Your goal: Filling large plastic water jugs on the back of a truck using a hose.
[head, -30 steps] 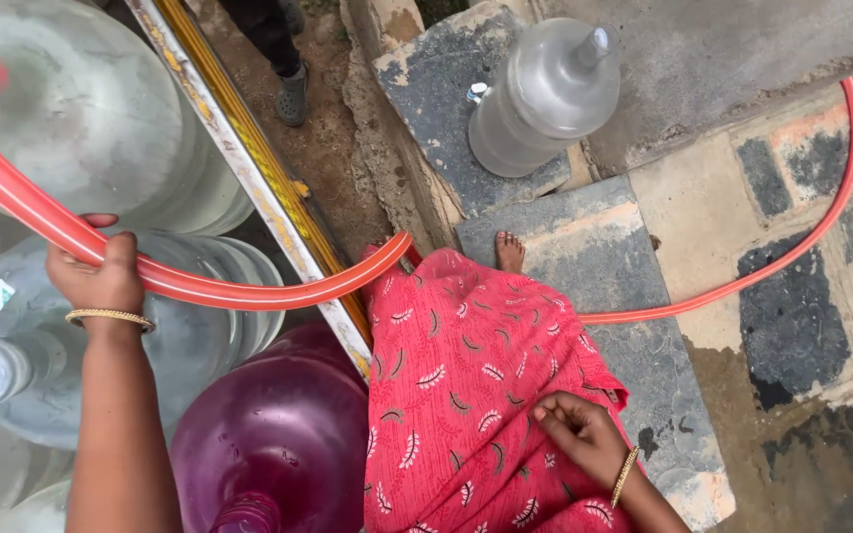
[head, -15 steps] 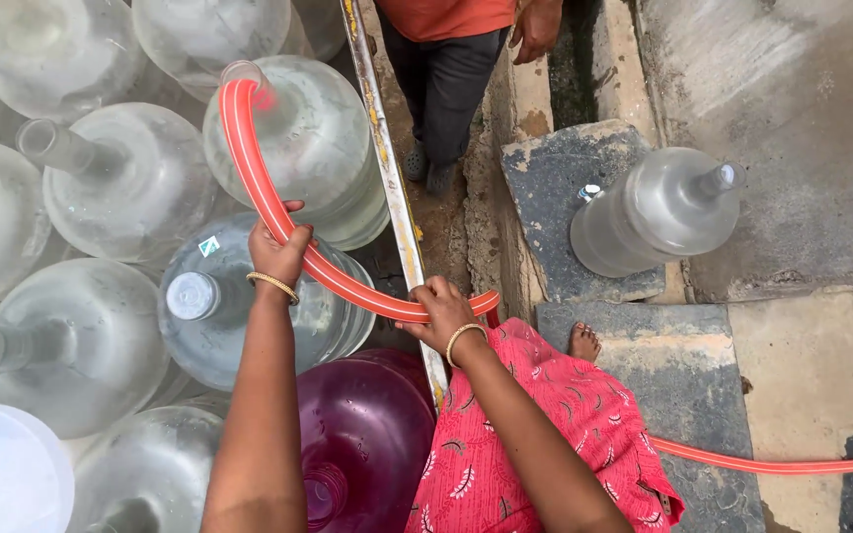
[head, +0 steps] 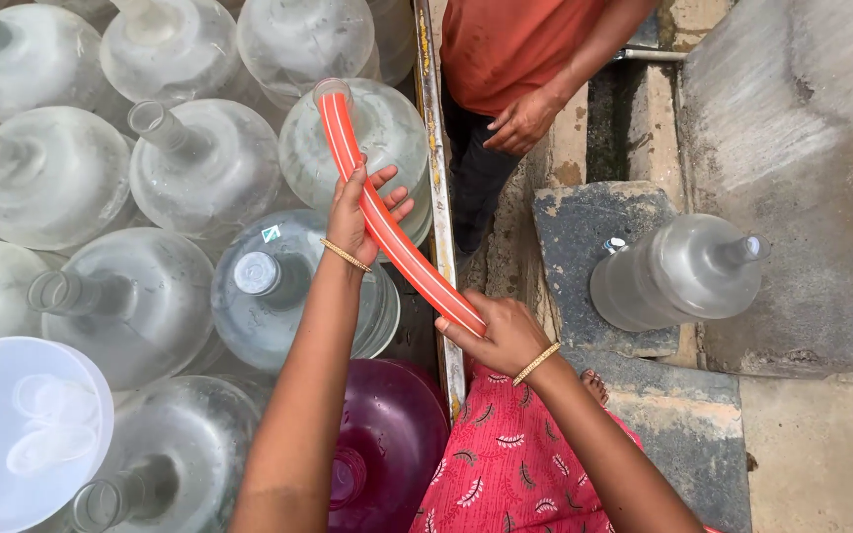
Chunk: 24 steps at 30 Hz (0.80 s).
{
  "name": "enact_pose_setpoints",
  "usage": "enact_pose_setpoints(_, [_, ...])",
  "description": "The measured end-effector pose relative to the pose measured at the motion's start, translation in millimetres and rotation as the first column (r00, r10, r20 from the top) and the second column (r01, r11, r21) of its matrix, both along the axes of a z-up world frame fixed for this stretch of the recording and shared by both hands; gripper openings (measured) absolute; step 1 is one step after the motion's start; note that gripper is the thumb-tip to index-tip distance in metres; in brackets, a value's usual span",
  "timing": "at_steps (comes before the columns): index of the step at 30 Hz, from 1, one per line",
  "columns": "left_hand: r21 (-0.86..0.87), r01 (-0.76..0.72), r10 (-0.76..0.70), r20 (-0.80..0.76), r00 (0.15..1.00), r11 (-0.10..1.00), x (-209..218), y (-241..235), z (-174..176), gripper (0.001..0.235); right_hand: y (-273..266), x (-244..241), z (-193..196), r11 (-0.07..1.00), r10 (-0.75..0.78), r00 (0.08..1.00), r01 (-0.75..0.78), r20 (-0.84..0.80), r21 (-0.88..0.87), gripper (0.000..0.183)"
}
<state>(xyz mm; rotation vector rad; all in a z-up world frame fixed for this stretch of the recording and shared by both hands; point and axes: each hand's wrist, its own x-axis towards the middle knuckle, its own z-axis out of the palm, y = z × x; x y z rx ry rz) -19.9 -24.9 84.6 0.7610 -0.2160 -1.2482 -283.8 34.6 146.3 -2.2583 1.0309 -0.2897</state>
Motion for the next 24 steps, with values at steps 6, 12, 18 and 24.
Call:
enact_pose_setpoints(6, [-0.099,-0.066,0.045,-0.206,0.978,0.993,2.5,10.2,-3.2,0.033,14.9,7.2,32.3,0.92,0.15,0.986,-0.168,0.078,0.353,0.055])
enact_pose_setpoints(12, [0.059,0.108,-0.106,-0.042,0.993,0.992,26.1,32.6,-2.7,0.031,5.7,42.9,-46.6,0.072,0.068,0.848,-0.53,0.526,0.845,0.084])
enact_pose_setpoints(18, [0.198,0.14,-0.153,0.051,0.987,0.97,39.9,43.3,-12.6,0.03,20.5,95.3,-54.5,0.005,-0.382,0.775,-0.544,0.504,0.839,0.075])
enact_pose_setpoints(24, [0.197,0.137,-0.152,0.064,0.986,0.971,37.8,53.0,-34.1,0.03,35.7,102.1,-72.4,0.207,-0.318,0.855,-0.358,0.409,0.91,0.051])
